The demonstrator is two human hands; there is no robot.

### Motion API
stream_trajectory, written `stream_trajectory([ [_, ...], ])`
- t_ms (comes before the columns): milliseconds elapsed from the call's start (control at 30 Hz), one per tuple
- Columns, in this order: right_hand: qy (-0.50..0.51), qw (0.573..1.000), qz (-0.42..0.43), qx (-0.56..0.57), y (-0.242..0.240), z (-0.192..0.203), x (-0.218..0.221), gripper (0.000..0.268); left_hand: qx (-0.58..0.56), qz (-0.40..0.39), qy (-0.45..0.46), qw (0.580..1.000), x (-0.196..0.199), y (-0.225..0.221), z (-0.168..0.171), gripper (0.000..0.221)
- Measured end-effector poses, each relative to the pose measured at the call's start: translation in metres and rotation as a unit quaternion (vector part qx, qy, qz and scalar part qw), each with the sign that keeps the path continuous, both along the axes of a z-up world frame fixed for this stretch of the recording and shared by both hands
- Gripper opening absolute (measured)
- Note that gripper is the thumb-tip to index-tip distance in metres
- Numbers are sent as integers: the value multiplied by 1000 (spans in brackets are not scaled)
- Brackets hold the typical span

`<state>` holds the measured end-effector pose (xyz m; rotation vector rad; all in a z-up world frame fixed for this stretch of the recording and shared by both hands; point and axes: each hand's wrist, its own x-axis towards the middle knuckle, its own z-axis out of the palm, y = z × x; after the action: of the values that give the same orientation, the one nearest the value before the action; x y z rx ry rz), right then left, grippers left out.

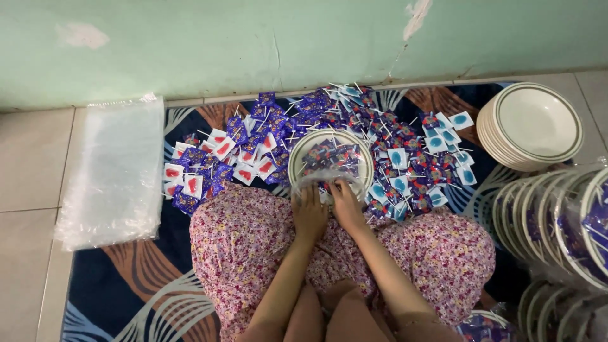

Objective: Arranging small decorative items on white plates and placing the plates into plastic bags.

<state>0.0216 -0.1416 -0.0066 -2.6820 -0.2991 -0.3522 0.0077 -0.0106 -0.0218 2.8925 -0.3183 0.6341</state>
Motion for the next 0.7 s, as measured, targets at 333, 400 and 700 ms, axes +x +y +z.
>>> stream_trajectory([
  [333, -5, 998, 14, -59, 7, 8, 14, 44, -7, 6, -39, 999, 12, 1, -15, 61],
  [400, 1, 998, 12, -55, 3, -34, 17, 47, -6, 13, -49, 999, 13, 0, -13, 56],
  [700, 15, 997, 67, -45, -4, -5, 21, 50, -14, 34, -59, 998, 12, -3, -15, 48],
])
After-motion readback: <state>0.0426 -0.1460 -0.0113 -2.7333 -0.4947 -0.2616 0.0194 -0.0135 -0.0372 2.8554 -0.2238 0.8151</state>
